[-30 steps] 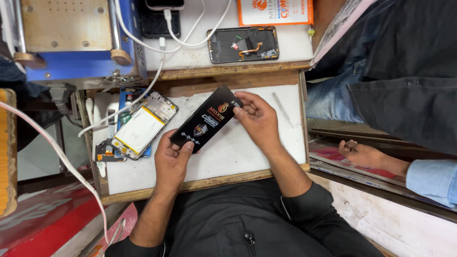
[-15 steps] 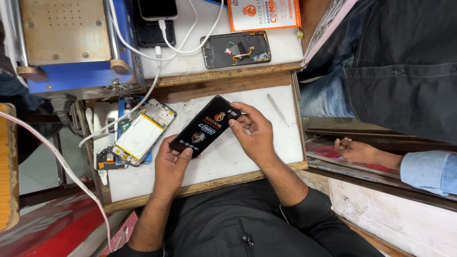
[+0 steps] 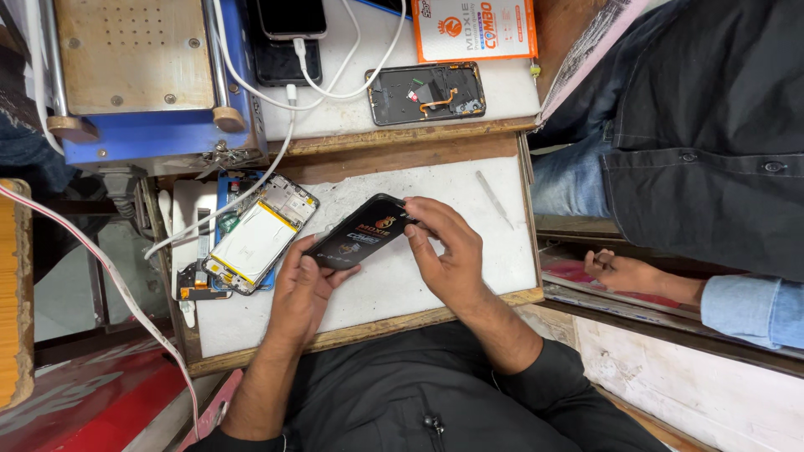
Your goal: The person handles a disassembled smartphone, peels off a protective film from the back cover, and then places a new battery into the phone chassis. The person also handles a second disassembled phone and a battery box.
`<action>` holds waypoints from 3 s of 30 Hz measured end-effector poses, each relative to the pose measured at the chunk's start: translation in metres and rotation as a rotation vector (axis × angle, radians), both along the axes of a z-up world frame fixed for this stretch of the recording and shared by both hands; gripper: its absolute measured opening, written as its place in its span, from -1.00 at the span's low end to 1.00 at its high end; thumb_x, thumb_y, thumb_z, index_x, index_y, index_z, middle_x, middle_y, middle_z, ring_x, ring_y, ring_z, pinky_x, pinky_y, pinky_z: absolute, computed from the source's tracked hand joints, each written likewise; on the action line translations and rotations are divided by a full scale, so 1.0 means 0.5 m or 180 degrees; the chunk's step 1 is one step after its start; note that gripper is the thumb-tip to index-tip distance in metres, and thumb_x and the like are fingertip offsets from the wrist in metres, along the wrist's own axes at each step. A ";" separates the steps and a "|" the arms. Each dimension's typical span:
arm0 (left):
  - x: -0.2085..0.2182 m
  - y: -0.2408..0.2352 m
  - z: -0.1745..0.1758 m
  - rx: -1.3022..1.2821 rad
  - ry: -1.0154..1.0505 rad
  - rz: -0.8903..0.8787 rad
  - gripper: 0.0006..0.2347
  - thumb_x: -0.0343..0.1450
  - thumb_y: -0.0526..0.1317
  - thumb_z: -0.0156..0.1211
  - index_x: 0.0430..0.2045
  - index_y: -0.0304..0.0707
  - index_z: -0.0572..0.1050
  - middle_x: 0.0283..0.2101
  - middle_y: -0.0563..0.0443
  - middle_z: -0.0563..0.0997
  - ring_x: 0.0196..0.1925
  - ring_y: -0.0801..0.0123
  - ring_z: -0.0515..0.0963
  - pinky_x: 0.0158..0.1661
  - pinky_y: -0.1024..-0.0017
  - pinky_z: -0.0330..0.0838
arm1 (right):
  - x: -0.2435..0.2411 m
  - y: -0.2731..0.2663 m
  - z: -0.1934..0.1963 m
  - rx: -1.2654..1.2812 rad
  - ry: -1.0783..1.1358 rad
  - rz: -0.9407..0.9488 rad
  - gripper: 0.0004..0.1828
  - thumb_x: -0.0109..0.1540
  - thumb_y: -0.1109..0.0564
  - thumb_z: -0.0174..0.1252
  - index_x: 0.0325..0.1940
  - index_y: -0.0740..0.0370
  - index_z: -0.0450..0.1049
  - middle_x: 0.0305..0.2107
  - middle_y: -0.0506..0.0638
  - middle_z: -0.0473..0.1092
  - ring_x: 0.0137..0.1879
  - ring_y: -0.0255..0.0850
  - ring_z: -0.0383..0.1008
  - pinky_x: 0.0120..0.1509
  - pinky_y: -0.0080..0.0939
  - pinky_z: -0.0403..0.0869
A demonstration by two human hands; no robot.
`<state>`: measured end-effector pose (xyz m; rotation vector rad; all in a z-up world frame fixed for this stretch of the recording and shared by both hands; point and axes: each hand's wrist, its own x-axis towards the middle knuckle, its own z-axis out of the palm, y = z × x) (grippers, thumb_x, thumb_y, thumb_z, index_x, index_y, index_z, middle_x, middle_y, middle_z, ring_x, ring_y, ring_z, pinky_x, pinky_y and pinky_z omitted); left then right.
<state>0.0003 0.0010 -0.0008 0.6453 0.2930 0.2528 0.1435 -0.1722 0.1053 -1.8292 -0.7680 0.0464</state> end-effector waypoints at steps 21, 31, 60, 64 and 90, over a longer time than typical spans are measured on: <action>-0.007 -0.030 0.070 0.0993 0.0412 0.0091 -0.65 0.48 -0.36 0.14 0.15 -0.47 0.31 -0.04 -0.17 0.63 -0.03 0.29 0.65 -0.04 0.23 0.66 | 0.073 -0.041 -0.062 0.0896 0.2039 -0.0033 -0.74 0.34 0.18 0.25 0.08 0.35 0.50 -0.23 -0.04 0.53 -0.16 -0.37 0.49 -0.06 -0.37 0.50; -0.024 -0.061 0.149 0.2177 0.0658 0.0054 -0.71 0.49 -0.35 0.19 0.08 -0.53 0.46 -0.18 -0.12 0.71 -0.15 0.43 0.69 -0.09 0.49 0.56 | 0.097 -0.062 -0.123 0.1811 0.2824 0.0298 -0.69 0.31 0.05 0.33 0.03 0.23 0.47 -0.27 -0.07 0.53 -0.20 -0.33 0.50 -0.12 -0.33 0.47; 0.133 -0.097 0.190 0.5852 0.0217 0.0610 -0.67 0.36 -0.35 0.40 0.03 -0.24 0.58 -0.02 -0.03 0.53 0.20 -0.03 0.44 0.15 0.08 0.39 | 0.065 -0.003 -0.136 0.2757 0.3910 0.1073 -0.36 0.50 -0.37 -0.44 0.50 -0.01 0.09 0.33 0.29 0.24 0.34 0.08 0.39 0.34 0.11 0.51; 0.161 -0.096 0.180 0.6178 0.0147 0.0705 -0.65 0.34 -0.33 0.42 0.03 -0.25 0.58 -0.04 -0.08 0.52 0.16 0.00 0.45 0.11 0.07 0.37 | 0.067 -0.002 -0.130 0.2642 0.3943 0.1025 -0.35 0.48 -0.37 -0.45 0.50 0.01 0.04 0.31 0.28 0.25 0.35 0.06 0.39 0.37 0.08 0.51; 0.137 -0.127 0.156 0.5905 0.0663 0.0659 -0.60 0.40 -0.29 0.36 0.15 -0.36 0.51 -0.18 -0.04 0.55 0.01 0.11 0.46 0.08 0.12 0.30 | 0.064 -0.002 -0.140 0.2503 0.3539 0.1022 -0.32 0.47 -0.41 -0.40 0.48 0.04 0.05 0.33 0.32 0.23 0.37 0.05 0.38 0.37 0.11 0.51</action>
